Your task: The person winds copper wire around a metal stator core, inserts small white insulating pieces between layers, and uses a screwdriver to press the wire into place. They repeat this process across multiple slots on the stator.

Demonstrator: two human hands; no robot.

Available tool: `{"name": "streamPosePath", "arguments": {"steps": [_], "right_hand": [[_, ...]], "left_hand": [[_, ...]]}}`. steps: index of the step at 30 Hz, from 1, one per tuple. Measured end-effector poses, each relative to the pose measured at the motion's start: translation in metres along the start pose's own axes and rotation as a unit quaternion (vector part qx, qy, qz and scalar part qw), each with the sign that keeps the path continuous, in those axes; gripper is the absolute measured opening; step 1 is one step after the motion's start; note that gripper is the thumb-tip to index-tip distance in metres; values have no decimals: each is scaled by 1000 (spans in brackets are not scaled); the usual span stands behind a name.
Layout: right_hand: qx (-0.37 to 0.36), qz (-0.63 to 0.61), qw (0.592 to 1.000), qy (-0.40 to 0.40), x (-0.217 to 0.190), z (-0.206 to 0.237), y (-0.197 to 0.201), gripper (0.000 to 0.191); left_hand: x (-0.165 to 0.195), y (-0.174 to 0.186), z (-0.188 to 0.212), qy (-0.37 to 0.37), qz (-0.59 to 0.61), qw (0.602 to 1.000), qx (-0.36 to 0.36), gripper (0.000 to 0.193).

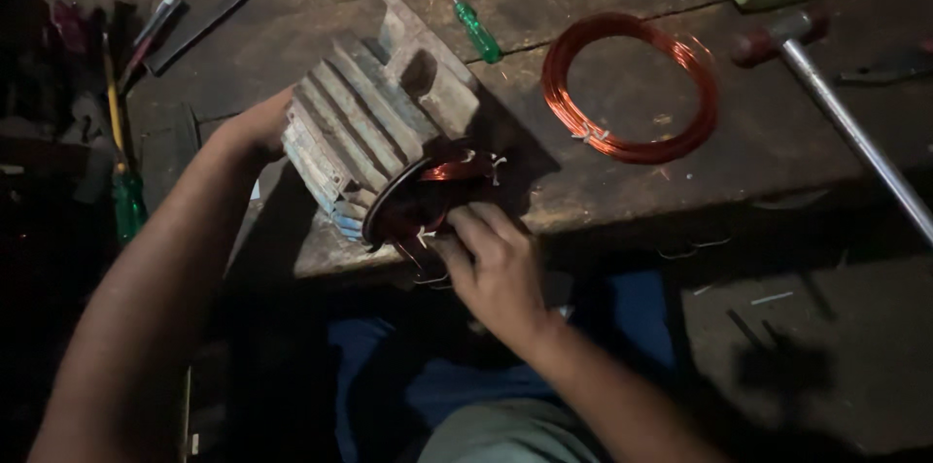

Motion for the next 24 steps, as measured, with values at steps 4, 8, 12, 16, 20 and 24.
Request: {"name": "streamPosePath", "arguments": {"steps": [4,8,12,16,20,24], "right_hand": [[17,35,998,49,1,4,0,20],[19,16,1000,18,-1,12,-1,18],[-4,-21,1000,-22,-3,9,-4,16],[-17,-12,999,-42,-8,5,-2,10],[-19,50,998,20,-13,6,7,13],[-44,60,997,32,-3,4,8,19]], "left_hand": [[-13,8,-6,-2,-67,997,-24,64],[-7,8,-6,-74,-155,985,-5,75],[-3,3,0,19,-93,995,-5,69],[3,-1,0,1,-126,992,13,72],[1,-2,-8,-18,-59,998,-16,75],[-4,1,-9,-12,-109,993,-34,75]]}}
Point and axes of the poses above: each hand's wrist, its own z-axis away from the middle knuckle, its own y-axis out of the back of the hand, x = y × z, the point moved 3 cm from there along -z, towards the middle knuckle, and after that the axes turned 1 degree about -x, right-handed, at the moved point
